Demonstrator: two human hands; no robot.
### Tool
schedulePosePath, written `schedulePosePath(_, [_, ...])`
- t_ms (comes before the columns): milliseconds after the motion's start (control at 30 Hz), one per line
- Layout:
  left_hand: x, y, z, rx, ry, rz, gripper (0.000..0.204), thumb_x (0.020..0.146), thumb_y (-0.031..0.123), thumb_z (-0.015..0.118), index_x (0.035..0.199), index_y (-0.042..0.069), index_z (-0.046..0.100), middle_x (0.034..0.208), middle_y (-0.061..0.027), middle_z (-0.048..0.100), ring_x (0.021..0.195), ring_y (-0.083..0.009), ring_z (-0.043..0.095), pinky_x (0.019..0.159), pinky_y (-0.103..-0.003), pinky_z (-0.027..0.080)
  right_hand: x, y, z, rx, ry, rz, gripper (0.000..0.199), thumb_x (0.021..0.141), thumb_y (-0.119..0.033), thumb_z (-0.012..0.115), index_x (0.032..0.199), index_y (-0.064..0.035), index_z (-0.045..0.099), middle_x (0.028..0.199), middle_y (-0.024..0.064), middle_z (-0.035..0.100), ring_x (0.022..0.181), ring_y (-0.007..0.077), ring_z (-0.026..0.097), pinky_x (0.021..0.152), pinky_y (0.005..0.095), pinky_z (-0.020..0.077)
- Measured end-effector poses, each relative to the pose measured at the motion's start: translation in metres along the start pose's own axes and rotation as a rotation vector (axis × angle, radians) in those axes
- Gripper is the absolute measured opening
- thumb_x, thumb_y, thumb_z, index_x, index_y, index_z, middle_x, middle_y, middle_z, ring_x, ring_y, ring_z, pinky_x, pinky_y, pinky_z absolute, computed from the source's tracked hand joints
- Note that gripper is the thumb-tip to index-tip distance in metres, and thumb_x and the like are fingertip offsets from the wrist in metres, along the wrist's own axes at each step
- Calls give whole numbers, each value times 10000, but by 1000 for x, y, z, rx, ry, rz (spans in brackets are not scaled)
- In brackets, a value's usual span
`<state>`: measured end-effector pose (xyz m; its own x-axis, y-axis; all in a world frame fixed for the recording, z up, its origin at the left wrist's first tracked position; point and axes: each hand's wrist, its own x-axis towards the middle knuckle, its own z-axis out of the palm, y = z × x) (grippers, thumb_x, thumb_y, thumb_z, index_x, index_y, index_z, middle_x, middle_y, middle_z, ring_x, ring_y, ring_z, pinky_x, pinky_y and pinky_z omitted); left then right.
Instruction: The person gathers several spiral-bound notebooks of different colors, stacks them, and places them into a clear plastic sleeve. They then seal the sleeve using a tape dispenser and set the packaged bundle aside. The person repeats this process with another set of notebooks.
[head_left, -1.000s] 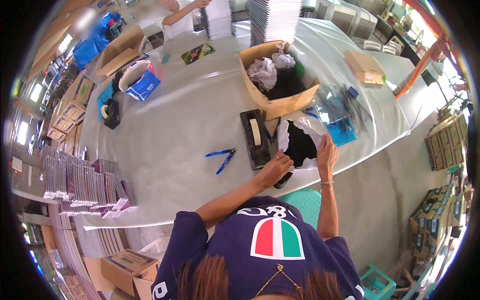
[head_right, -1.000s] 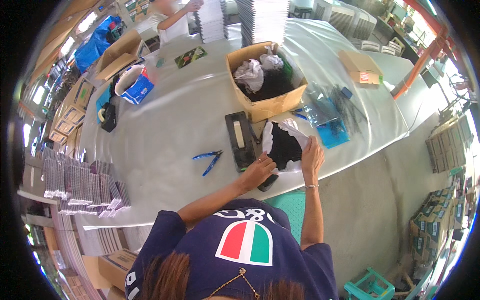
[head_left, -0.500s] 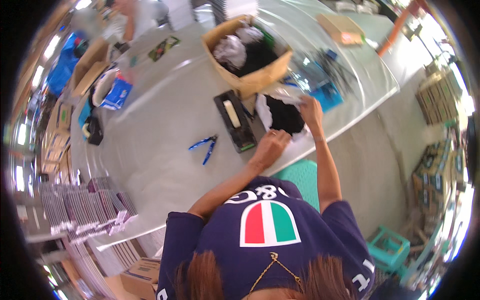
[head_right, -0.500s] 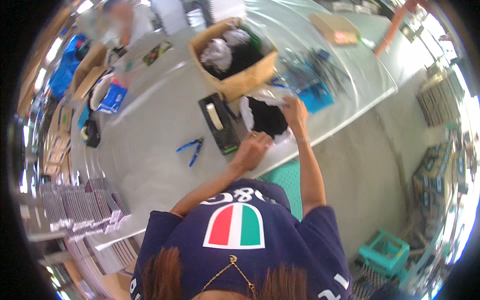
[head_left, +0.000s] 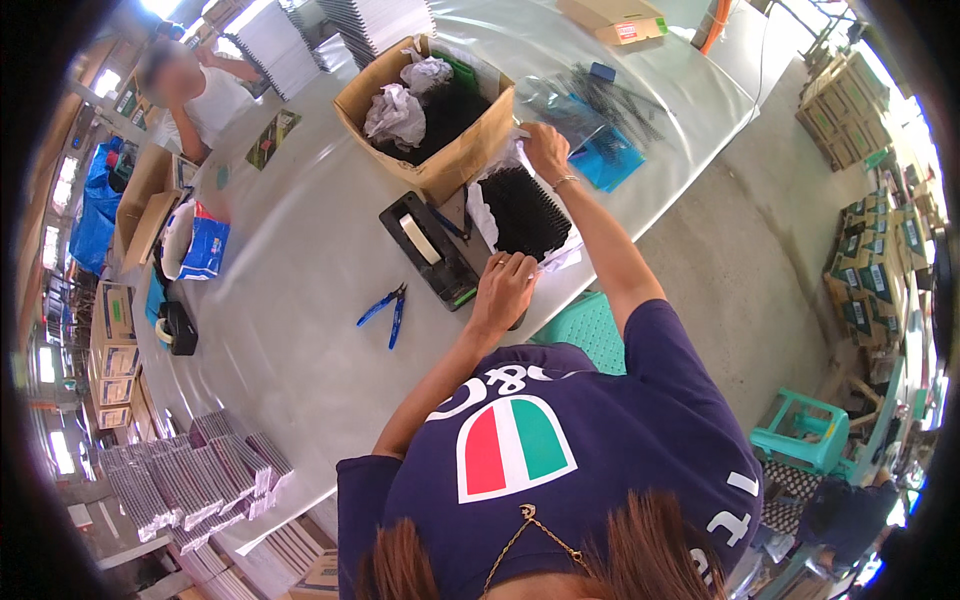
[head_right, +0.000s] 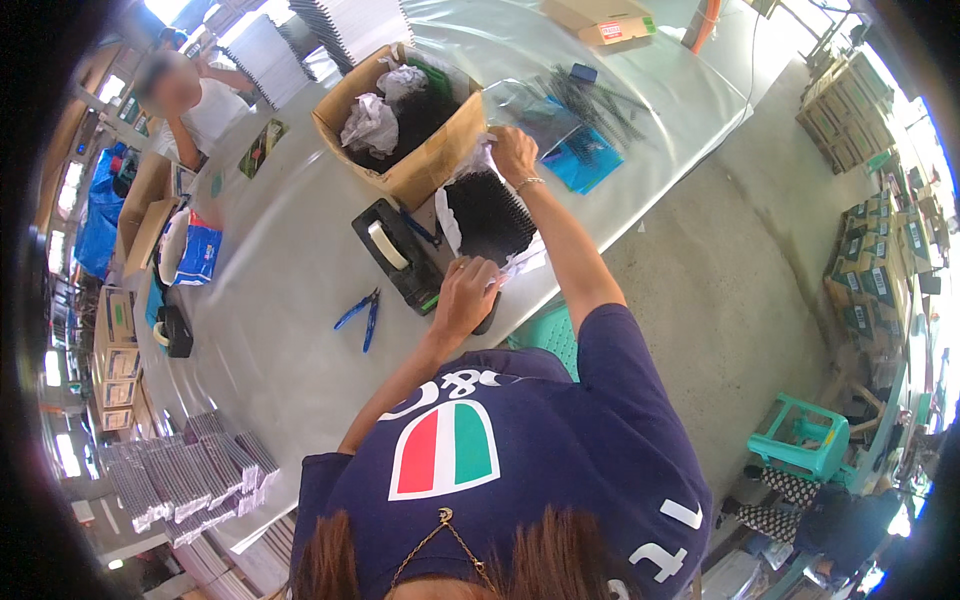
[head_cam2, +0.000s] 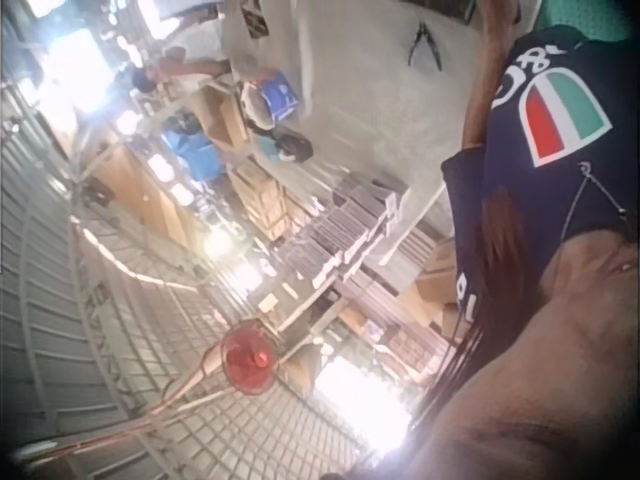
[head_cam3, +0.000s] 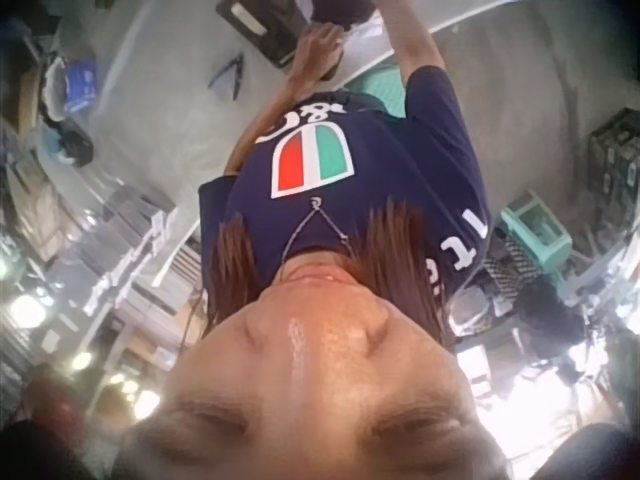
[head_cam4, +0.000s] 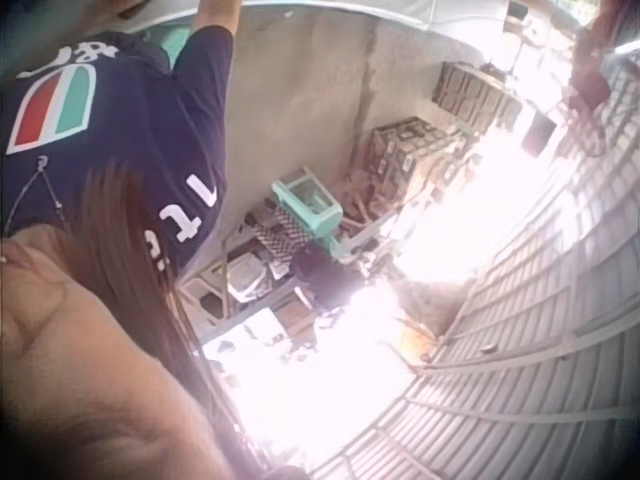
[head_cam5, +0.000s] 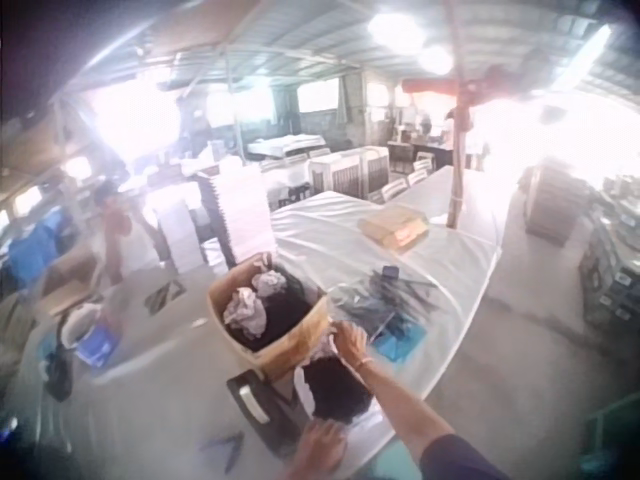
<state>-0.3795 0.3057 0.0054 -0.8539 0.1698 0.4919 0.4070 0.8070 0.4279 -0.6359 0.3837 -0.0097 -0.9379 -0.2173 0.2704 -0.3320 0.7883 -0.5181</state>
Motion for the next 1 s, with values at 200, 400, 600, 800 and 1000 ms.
schedulePosePath(200, [25, 7, -29, -324, -98, -118, 156, 831, 119, 674, 915, 31, 577, 872, -120, 580, 856, -309, 585, 850, -398, 445, 4, 5, -2, -84, 93, 79, 360, 778, -172, 675, 1137, -188, 655, 1141, 152, 605, 1058, 361, 565, 891, 469, 435])
schedulePosePath(400, [83, -50, -13, -236, 324, -290, 226, 912, 176, 589, 1061, 8, 617, 1007, -200, 626, 959, -394, 592, 878, -439, 459, -84, -18, -78, 175, 117, -182, 417, 747, -167, 753, 1138, -166, 609, 1194, 142, 515, 1098, 357, 484, 926, 451, 391])
schedulePosePath(600, [130, -125, 11, -150, -263, -575, 493, 922, 386, 548, 1149, -48, 605, 1069, -252, 655, 1026, -377, 626, 910, -425, 464, -207, -38, -115, 214, -54, -297, 519, 635, -149, 829, 1112, -161, 625, 1149, 88, 515, 1090, 336, 479, 962, 433, 409])
schedulePosePath(800, [134, -184, 26, -554, -405, -651, 591, 880, 477, 598, 1145, -51, 629, 1021, -250, 676, 1025, -356, 644, 892, -417, 466, -221, -22, -77, 246, 89, -404, 399, 748, 38, 649, 1130, -70, 609, 1088, 93, 573, 1059, 301, 522, 928, 389, 456])
schedulePosePath(1000, [140, -167, 32, -259, -398, -694, 390, 869, 338, 623, 1107, 34, 680, 1085, -231, 667, 1030, -371, 636, 888, -415, 474, -235, 7, -54, 321, 96, -409, 373, 724, 81, 603, 1074, -45, 623, 1028, 101, 602, 995, 308, 555, 897, 388, 470])
